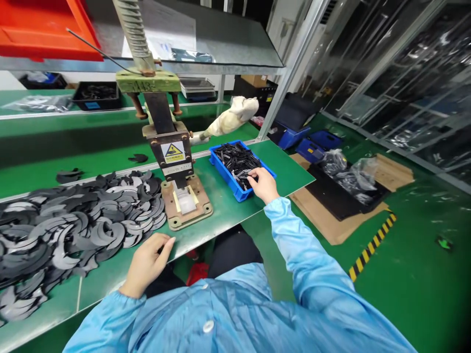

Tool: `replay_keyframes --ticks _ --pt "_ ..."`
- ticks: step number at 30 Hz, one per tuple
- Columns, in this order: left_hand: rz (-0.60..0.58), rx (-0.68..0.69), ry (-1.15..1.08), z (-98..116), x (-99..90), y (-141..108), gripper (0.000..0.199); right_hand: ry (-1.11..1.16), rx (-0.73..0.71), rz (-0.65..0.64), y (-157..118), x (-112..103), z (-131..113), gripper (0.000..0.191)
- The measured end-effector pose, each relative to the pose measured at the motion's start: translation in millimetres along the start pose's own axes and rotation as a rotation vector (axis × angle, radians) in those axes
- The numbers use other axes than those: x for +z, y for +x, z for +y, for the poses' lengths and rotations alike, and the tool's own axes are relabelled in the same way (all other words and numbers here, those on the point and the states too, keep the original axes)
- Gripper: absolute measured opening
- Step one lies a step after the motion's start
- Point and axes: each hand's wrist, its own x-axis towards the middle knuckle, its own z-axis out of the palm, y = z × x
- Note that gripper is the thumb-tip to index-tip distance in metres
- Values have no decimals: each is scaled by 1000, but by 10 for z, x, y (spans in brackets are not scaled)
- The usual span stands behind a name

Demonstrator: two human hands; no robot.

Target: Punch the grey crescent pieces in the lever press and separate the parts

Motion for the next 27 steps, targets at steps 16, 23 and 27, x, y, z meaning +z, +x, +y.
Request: replay_keyframes --ticks 16,23,27 --pt "-13 58 125 -37 48 -16 28 -268 202 -459 510 306 -444 44" --pt "-18 54 135 -48 49 -17 28 -254 195 -510 472 266 -420 46" --pt "-22 60 138 -39 44 -18 29 -205 155 -493 438 243 -401 47"
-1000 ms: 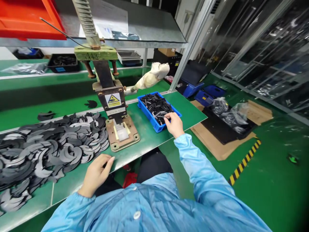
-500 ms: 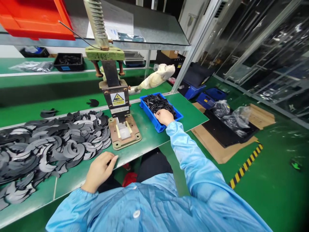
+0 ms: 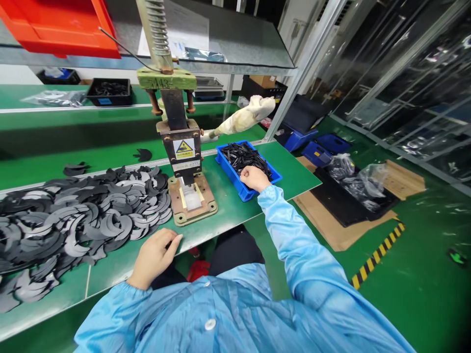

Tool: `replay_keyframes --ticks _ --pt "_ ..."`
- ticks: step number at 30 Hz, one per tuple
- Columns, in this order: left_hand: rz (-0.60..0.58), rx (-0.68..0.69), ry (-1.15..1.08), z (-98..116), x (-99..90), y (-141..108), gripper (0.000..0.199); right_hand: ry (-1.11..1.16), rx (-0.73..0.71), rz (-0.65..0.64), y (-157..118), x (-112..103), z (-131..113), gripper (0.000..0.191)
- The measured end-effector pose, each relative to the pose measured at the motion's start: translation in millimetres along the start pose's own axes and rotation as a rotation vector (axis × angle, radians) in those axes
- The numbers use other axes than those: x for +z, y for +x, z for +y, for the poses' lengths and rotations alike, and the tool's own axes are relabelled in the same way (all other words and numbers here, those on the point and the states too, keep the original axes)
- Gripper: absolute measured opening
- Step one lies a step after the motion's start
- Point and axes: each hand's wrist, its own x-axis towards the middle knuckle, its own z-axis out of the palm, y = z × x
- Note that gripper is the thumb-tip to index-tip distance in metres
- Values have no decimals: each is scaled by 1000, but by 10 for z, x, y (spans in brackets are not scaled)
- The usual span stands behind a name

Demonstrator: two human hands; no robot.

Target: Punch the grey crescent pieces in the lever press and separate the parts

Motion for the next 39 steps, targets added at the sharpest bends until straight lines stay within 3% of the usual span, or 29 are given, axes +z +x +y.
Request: replay_keyframes --ticks 6,11,15,21,25,29,39 --pt "4 -6 7 20 -13 9 29 104 -133 111 -54 23 29 47" --pt "-5 -23 -25 11 -12 8 28 246 -248 395 -170 -76 11 21" --pt "36 -51 -114 92 -56 24 27 370 -430 539 -494 -81 -127 20" --pt "160 -67 -293 587 -205 157 13 533 -735 424 -1244 470 -537 27" --pt "190 -19 -337 841 -223 290 28 661 -825 329 -1590 833 -742 47" --pt "175 65 -338 906 -218 330 21 753 -870 261 -1691 984 -823 50" --pt "158 57 -351 879 -225 286 12 760 -916 223 -1651 1046 -804 52"
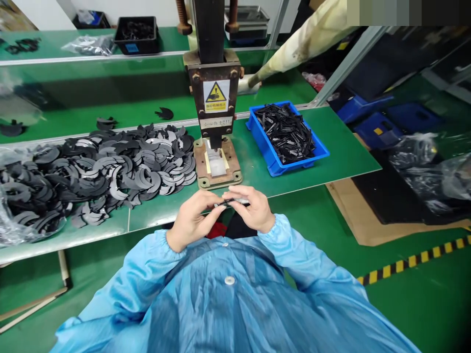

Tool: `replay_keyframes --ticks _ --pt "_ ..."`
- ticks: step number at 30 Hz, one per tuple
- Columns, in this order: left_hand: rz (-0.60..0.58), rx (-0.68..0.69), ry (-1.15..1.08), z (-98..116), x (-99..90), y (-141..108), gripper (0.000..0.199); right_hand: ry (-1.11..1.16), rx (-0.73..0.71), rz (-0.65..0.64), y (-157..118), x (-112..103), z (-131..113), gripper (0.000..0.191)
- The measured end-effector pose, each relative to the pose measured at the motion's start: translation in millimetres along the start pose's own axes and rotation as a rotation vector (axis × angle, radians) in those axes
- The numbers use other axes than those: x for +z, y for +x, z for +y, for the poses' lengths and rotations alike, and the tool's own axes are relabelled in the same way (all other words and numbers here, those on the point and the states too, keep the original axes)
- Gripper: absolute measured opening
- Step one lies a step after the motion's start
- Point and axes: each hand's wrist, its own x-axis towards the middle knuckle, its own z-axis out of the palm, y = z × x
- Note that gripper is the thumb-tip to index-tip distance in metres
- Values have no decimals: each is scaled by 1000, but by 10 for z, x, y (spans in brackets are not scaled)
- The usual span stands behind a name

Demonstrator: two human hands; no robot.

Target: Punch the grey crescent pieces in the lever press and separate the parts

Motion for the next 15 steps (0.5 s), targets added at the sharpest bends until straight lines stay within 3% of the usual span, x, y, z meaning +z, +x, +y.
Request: replay_keyframes --ticks 4,9,12,15 --pt "-48 -180 -84 -10 18 5 17 -137 -81 -43 -7 -8 78 52" --pt "-119 -523 -465 -105 96 59 37 -217 -163 -80 33 6 142 51" --pt "-203 -584 -643 -177 116 120 44 -250 -210 -107 100 5 110 58" --pt "-166 -567 -704 -293 73 224 45 -284 -217 -119 217 -111 67 62"
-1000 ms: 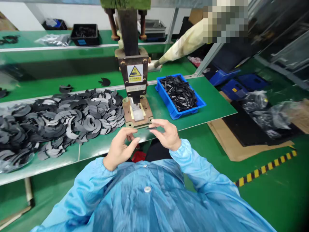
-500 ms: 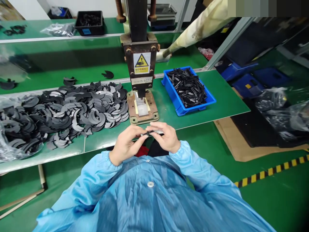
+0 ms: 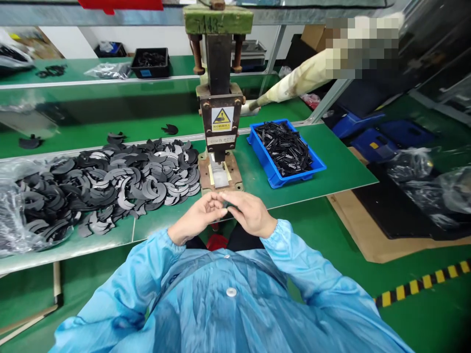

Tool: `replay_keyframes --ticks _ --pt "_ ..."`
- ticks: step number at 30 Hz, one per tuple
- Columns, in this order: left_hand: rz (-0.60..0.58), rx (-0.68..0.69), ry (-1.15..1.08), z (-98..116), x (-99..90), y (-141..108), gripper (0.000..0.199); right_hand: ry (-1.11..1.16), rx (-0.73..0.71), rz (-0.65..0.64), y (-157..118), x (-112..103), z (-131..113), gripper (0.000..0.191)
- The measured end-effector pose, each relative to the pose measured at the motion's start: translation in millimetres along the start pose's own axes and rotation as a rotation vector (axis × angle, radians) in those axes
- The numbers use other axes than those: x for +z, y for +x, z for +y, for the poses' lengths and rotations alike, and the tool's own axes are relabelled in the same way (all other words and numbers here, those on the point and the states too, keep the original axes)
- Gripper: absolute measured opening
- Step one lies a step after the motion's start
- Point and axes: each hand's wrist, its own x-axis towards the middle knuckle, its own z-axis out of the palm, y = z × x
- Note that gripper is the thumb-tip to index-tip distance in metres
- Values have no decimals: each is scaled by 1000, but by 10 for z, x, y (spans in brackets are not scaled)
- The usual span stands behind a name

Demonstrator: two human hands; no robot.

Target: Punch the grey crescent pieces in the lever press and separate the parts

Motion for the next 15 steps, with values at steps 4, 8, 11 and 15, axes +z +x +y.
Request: replay_keyframes --ticks 4,8,11,15 --pt "201 150 101 30 -287 327 48 -64 94 189 237 -416 144 56" --pt "407 244 251 30 -546 765 40 -13 132 503 716 -951 236 42" --pt "447 300 488 13 -615 983 27 76 -44 655 1183 -1285 126 48" --pt "389 343 863 -4 -643 1079 12 251 -121 541 1686 -1483 -7 51"
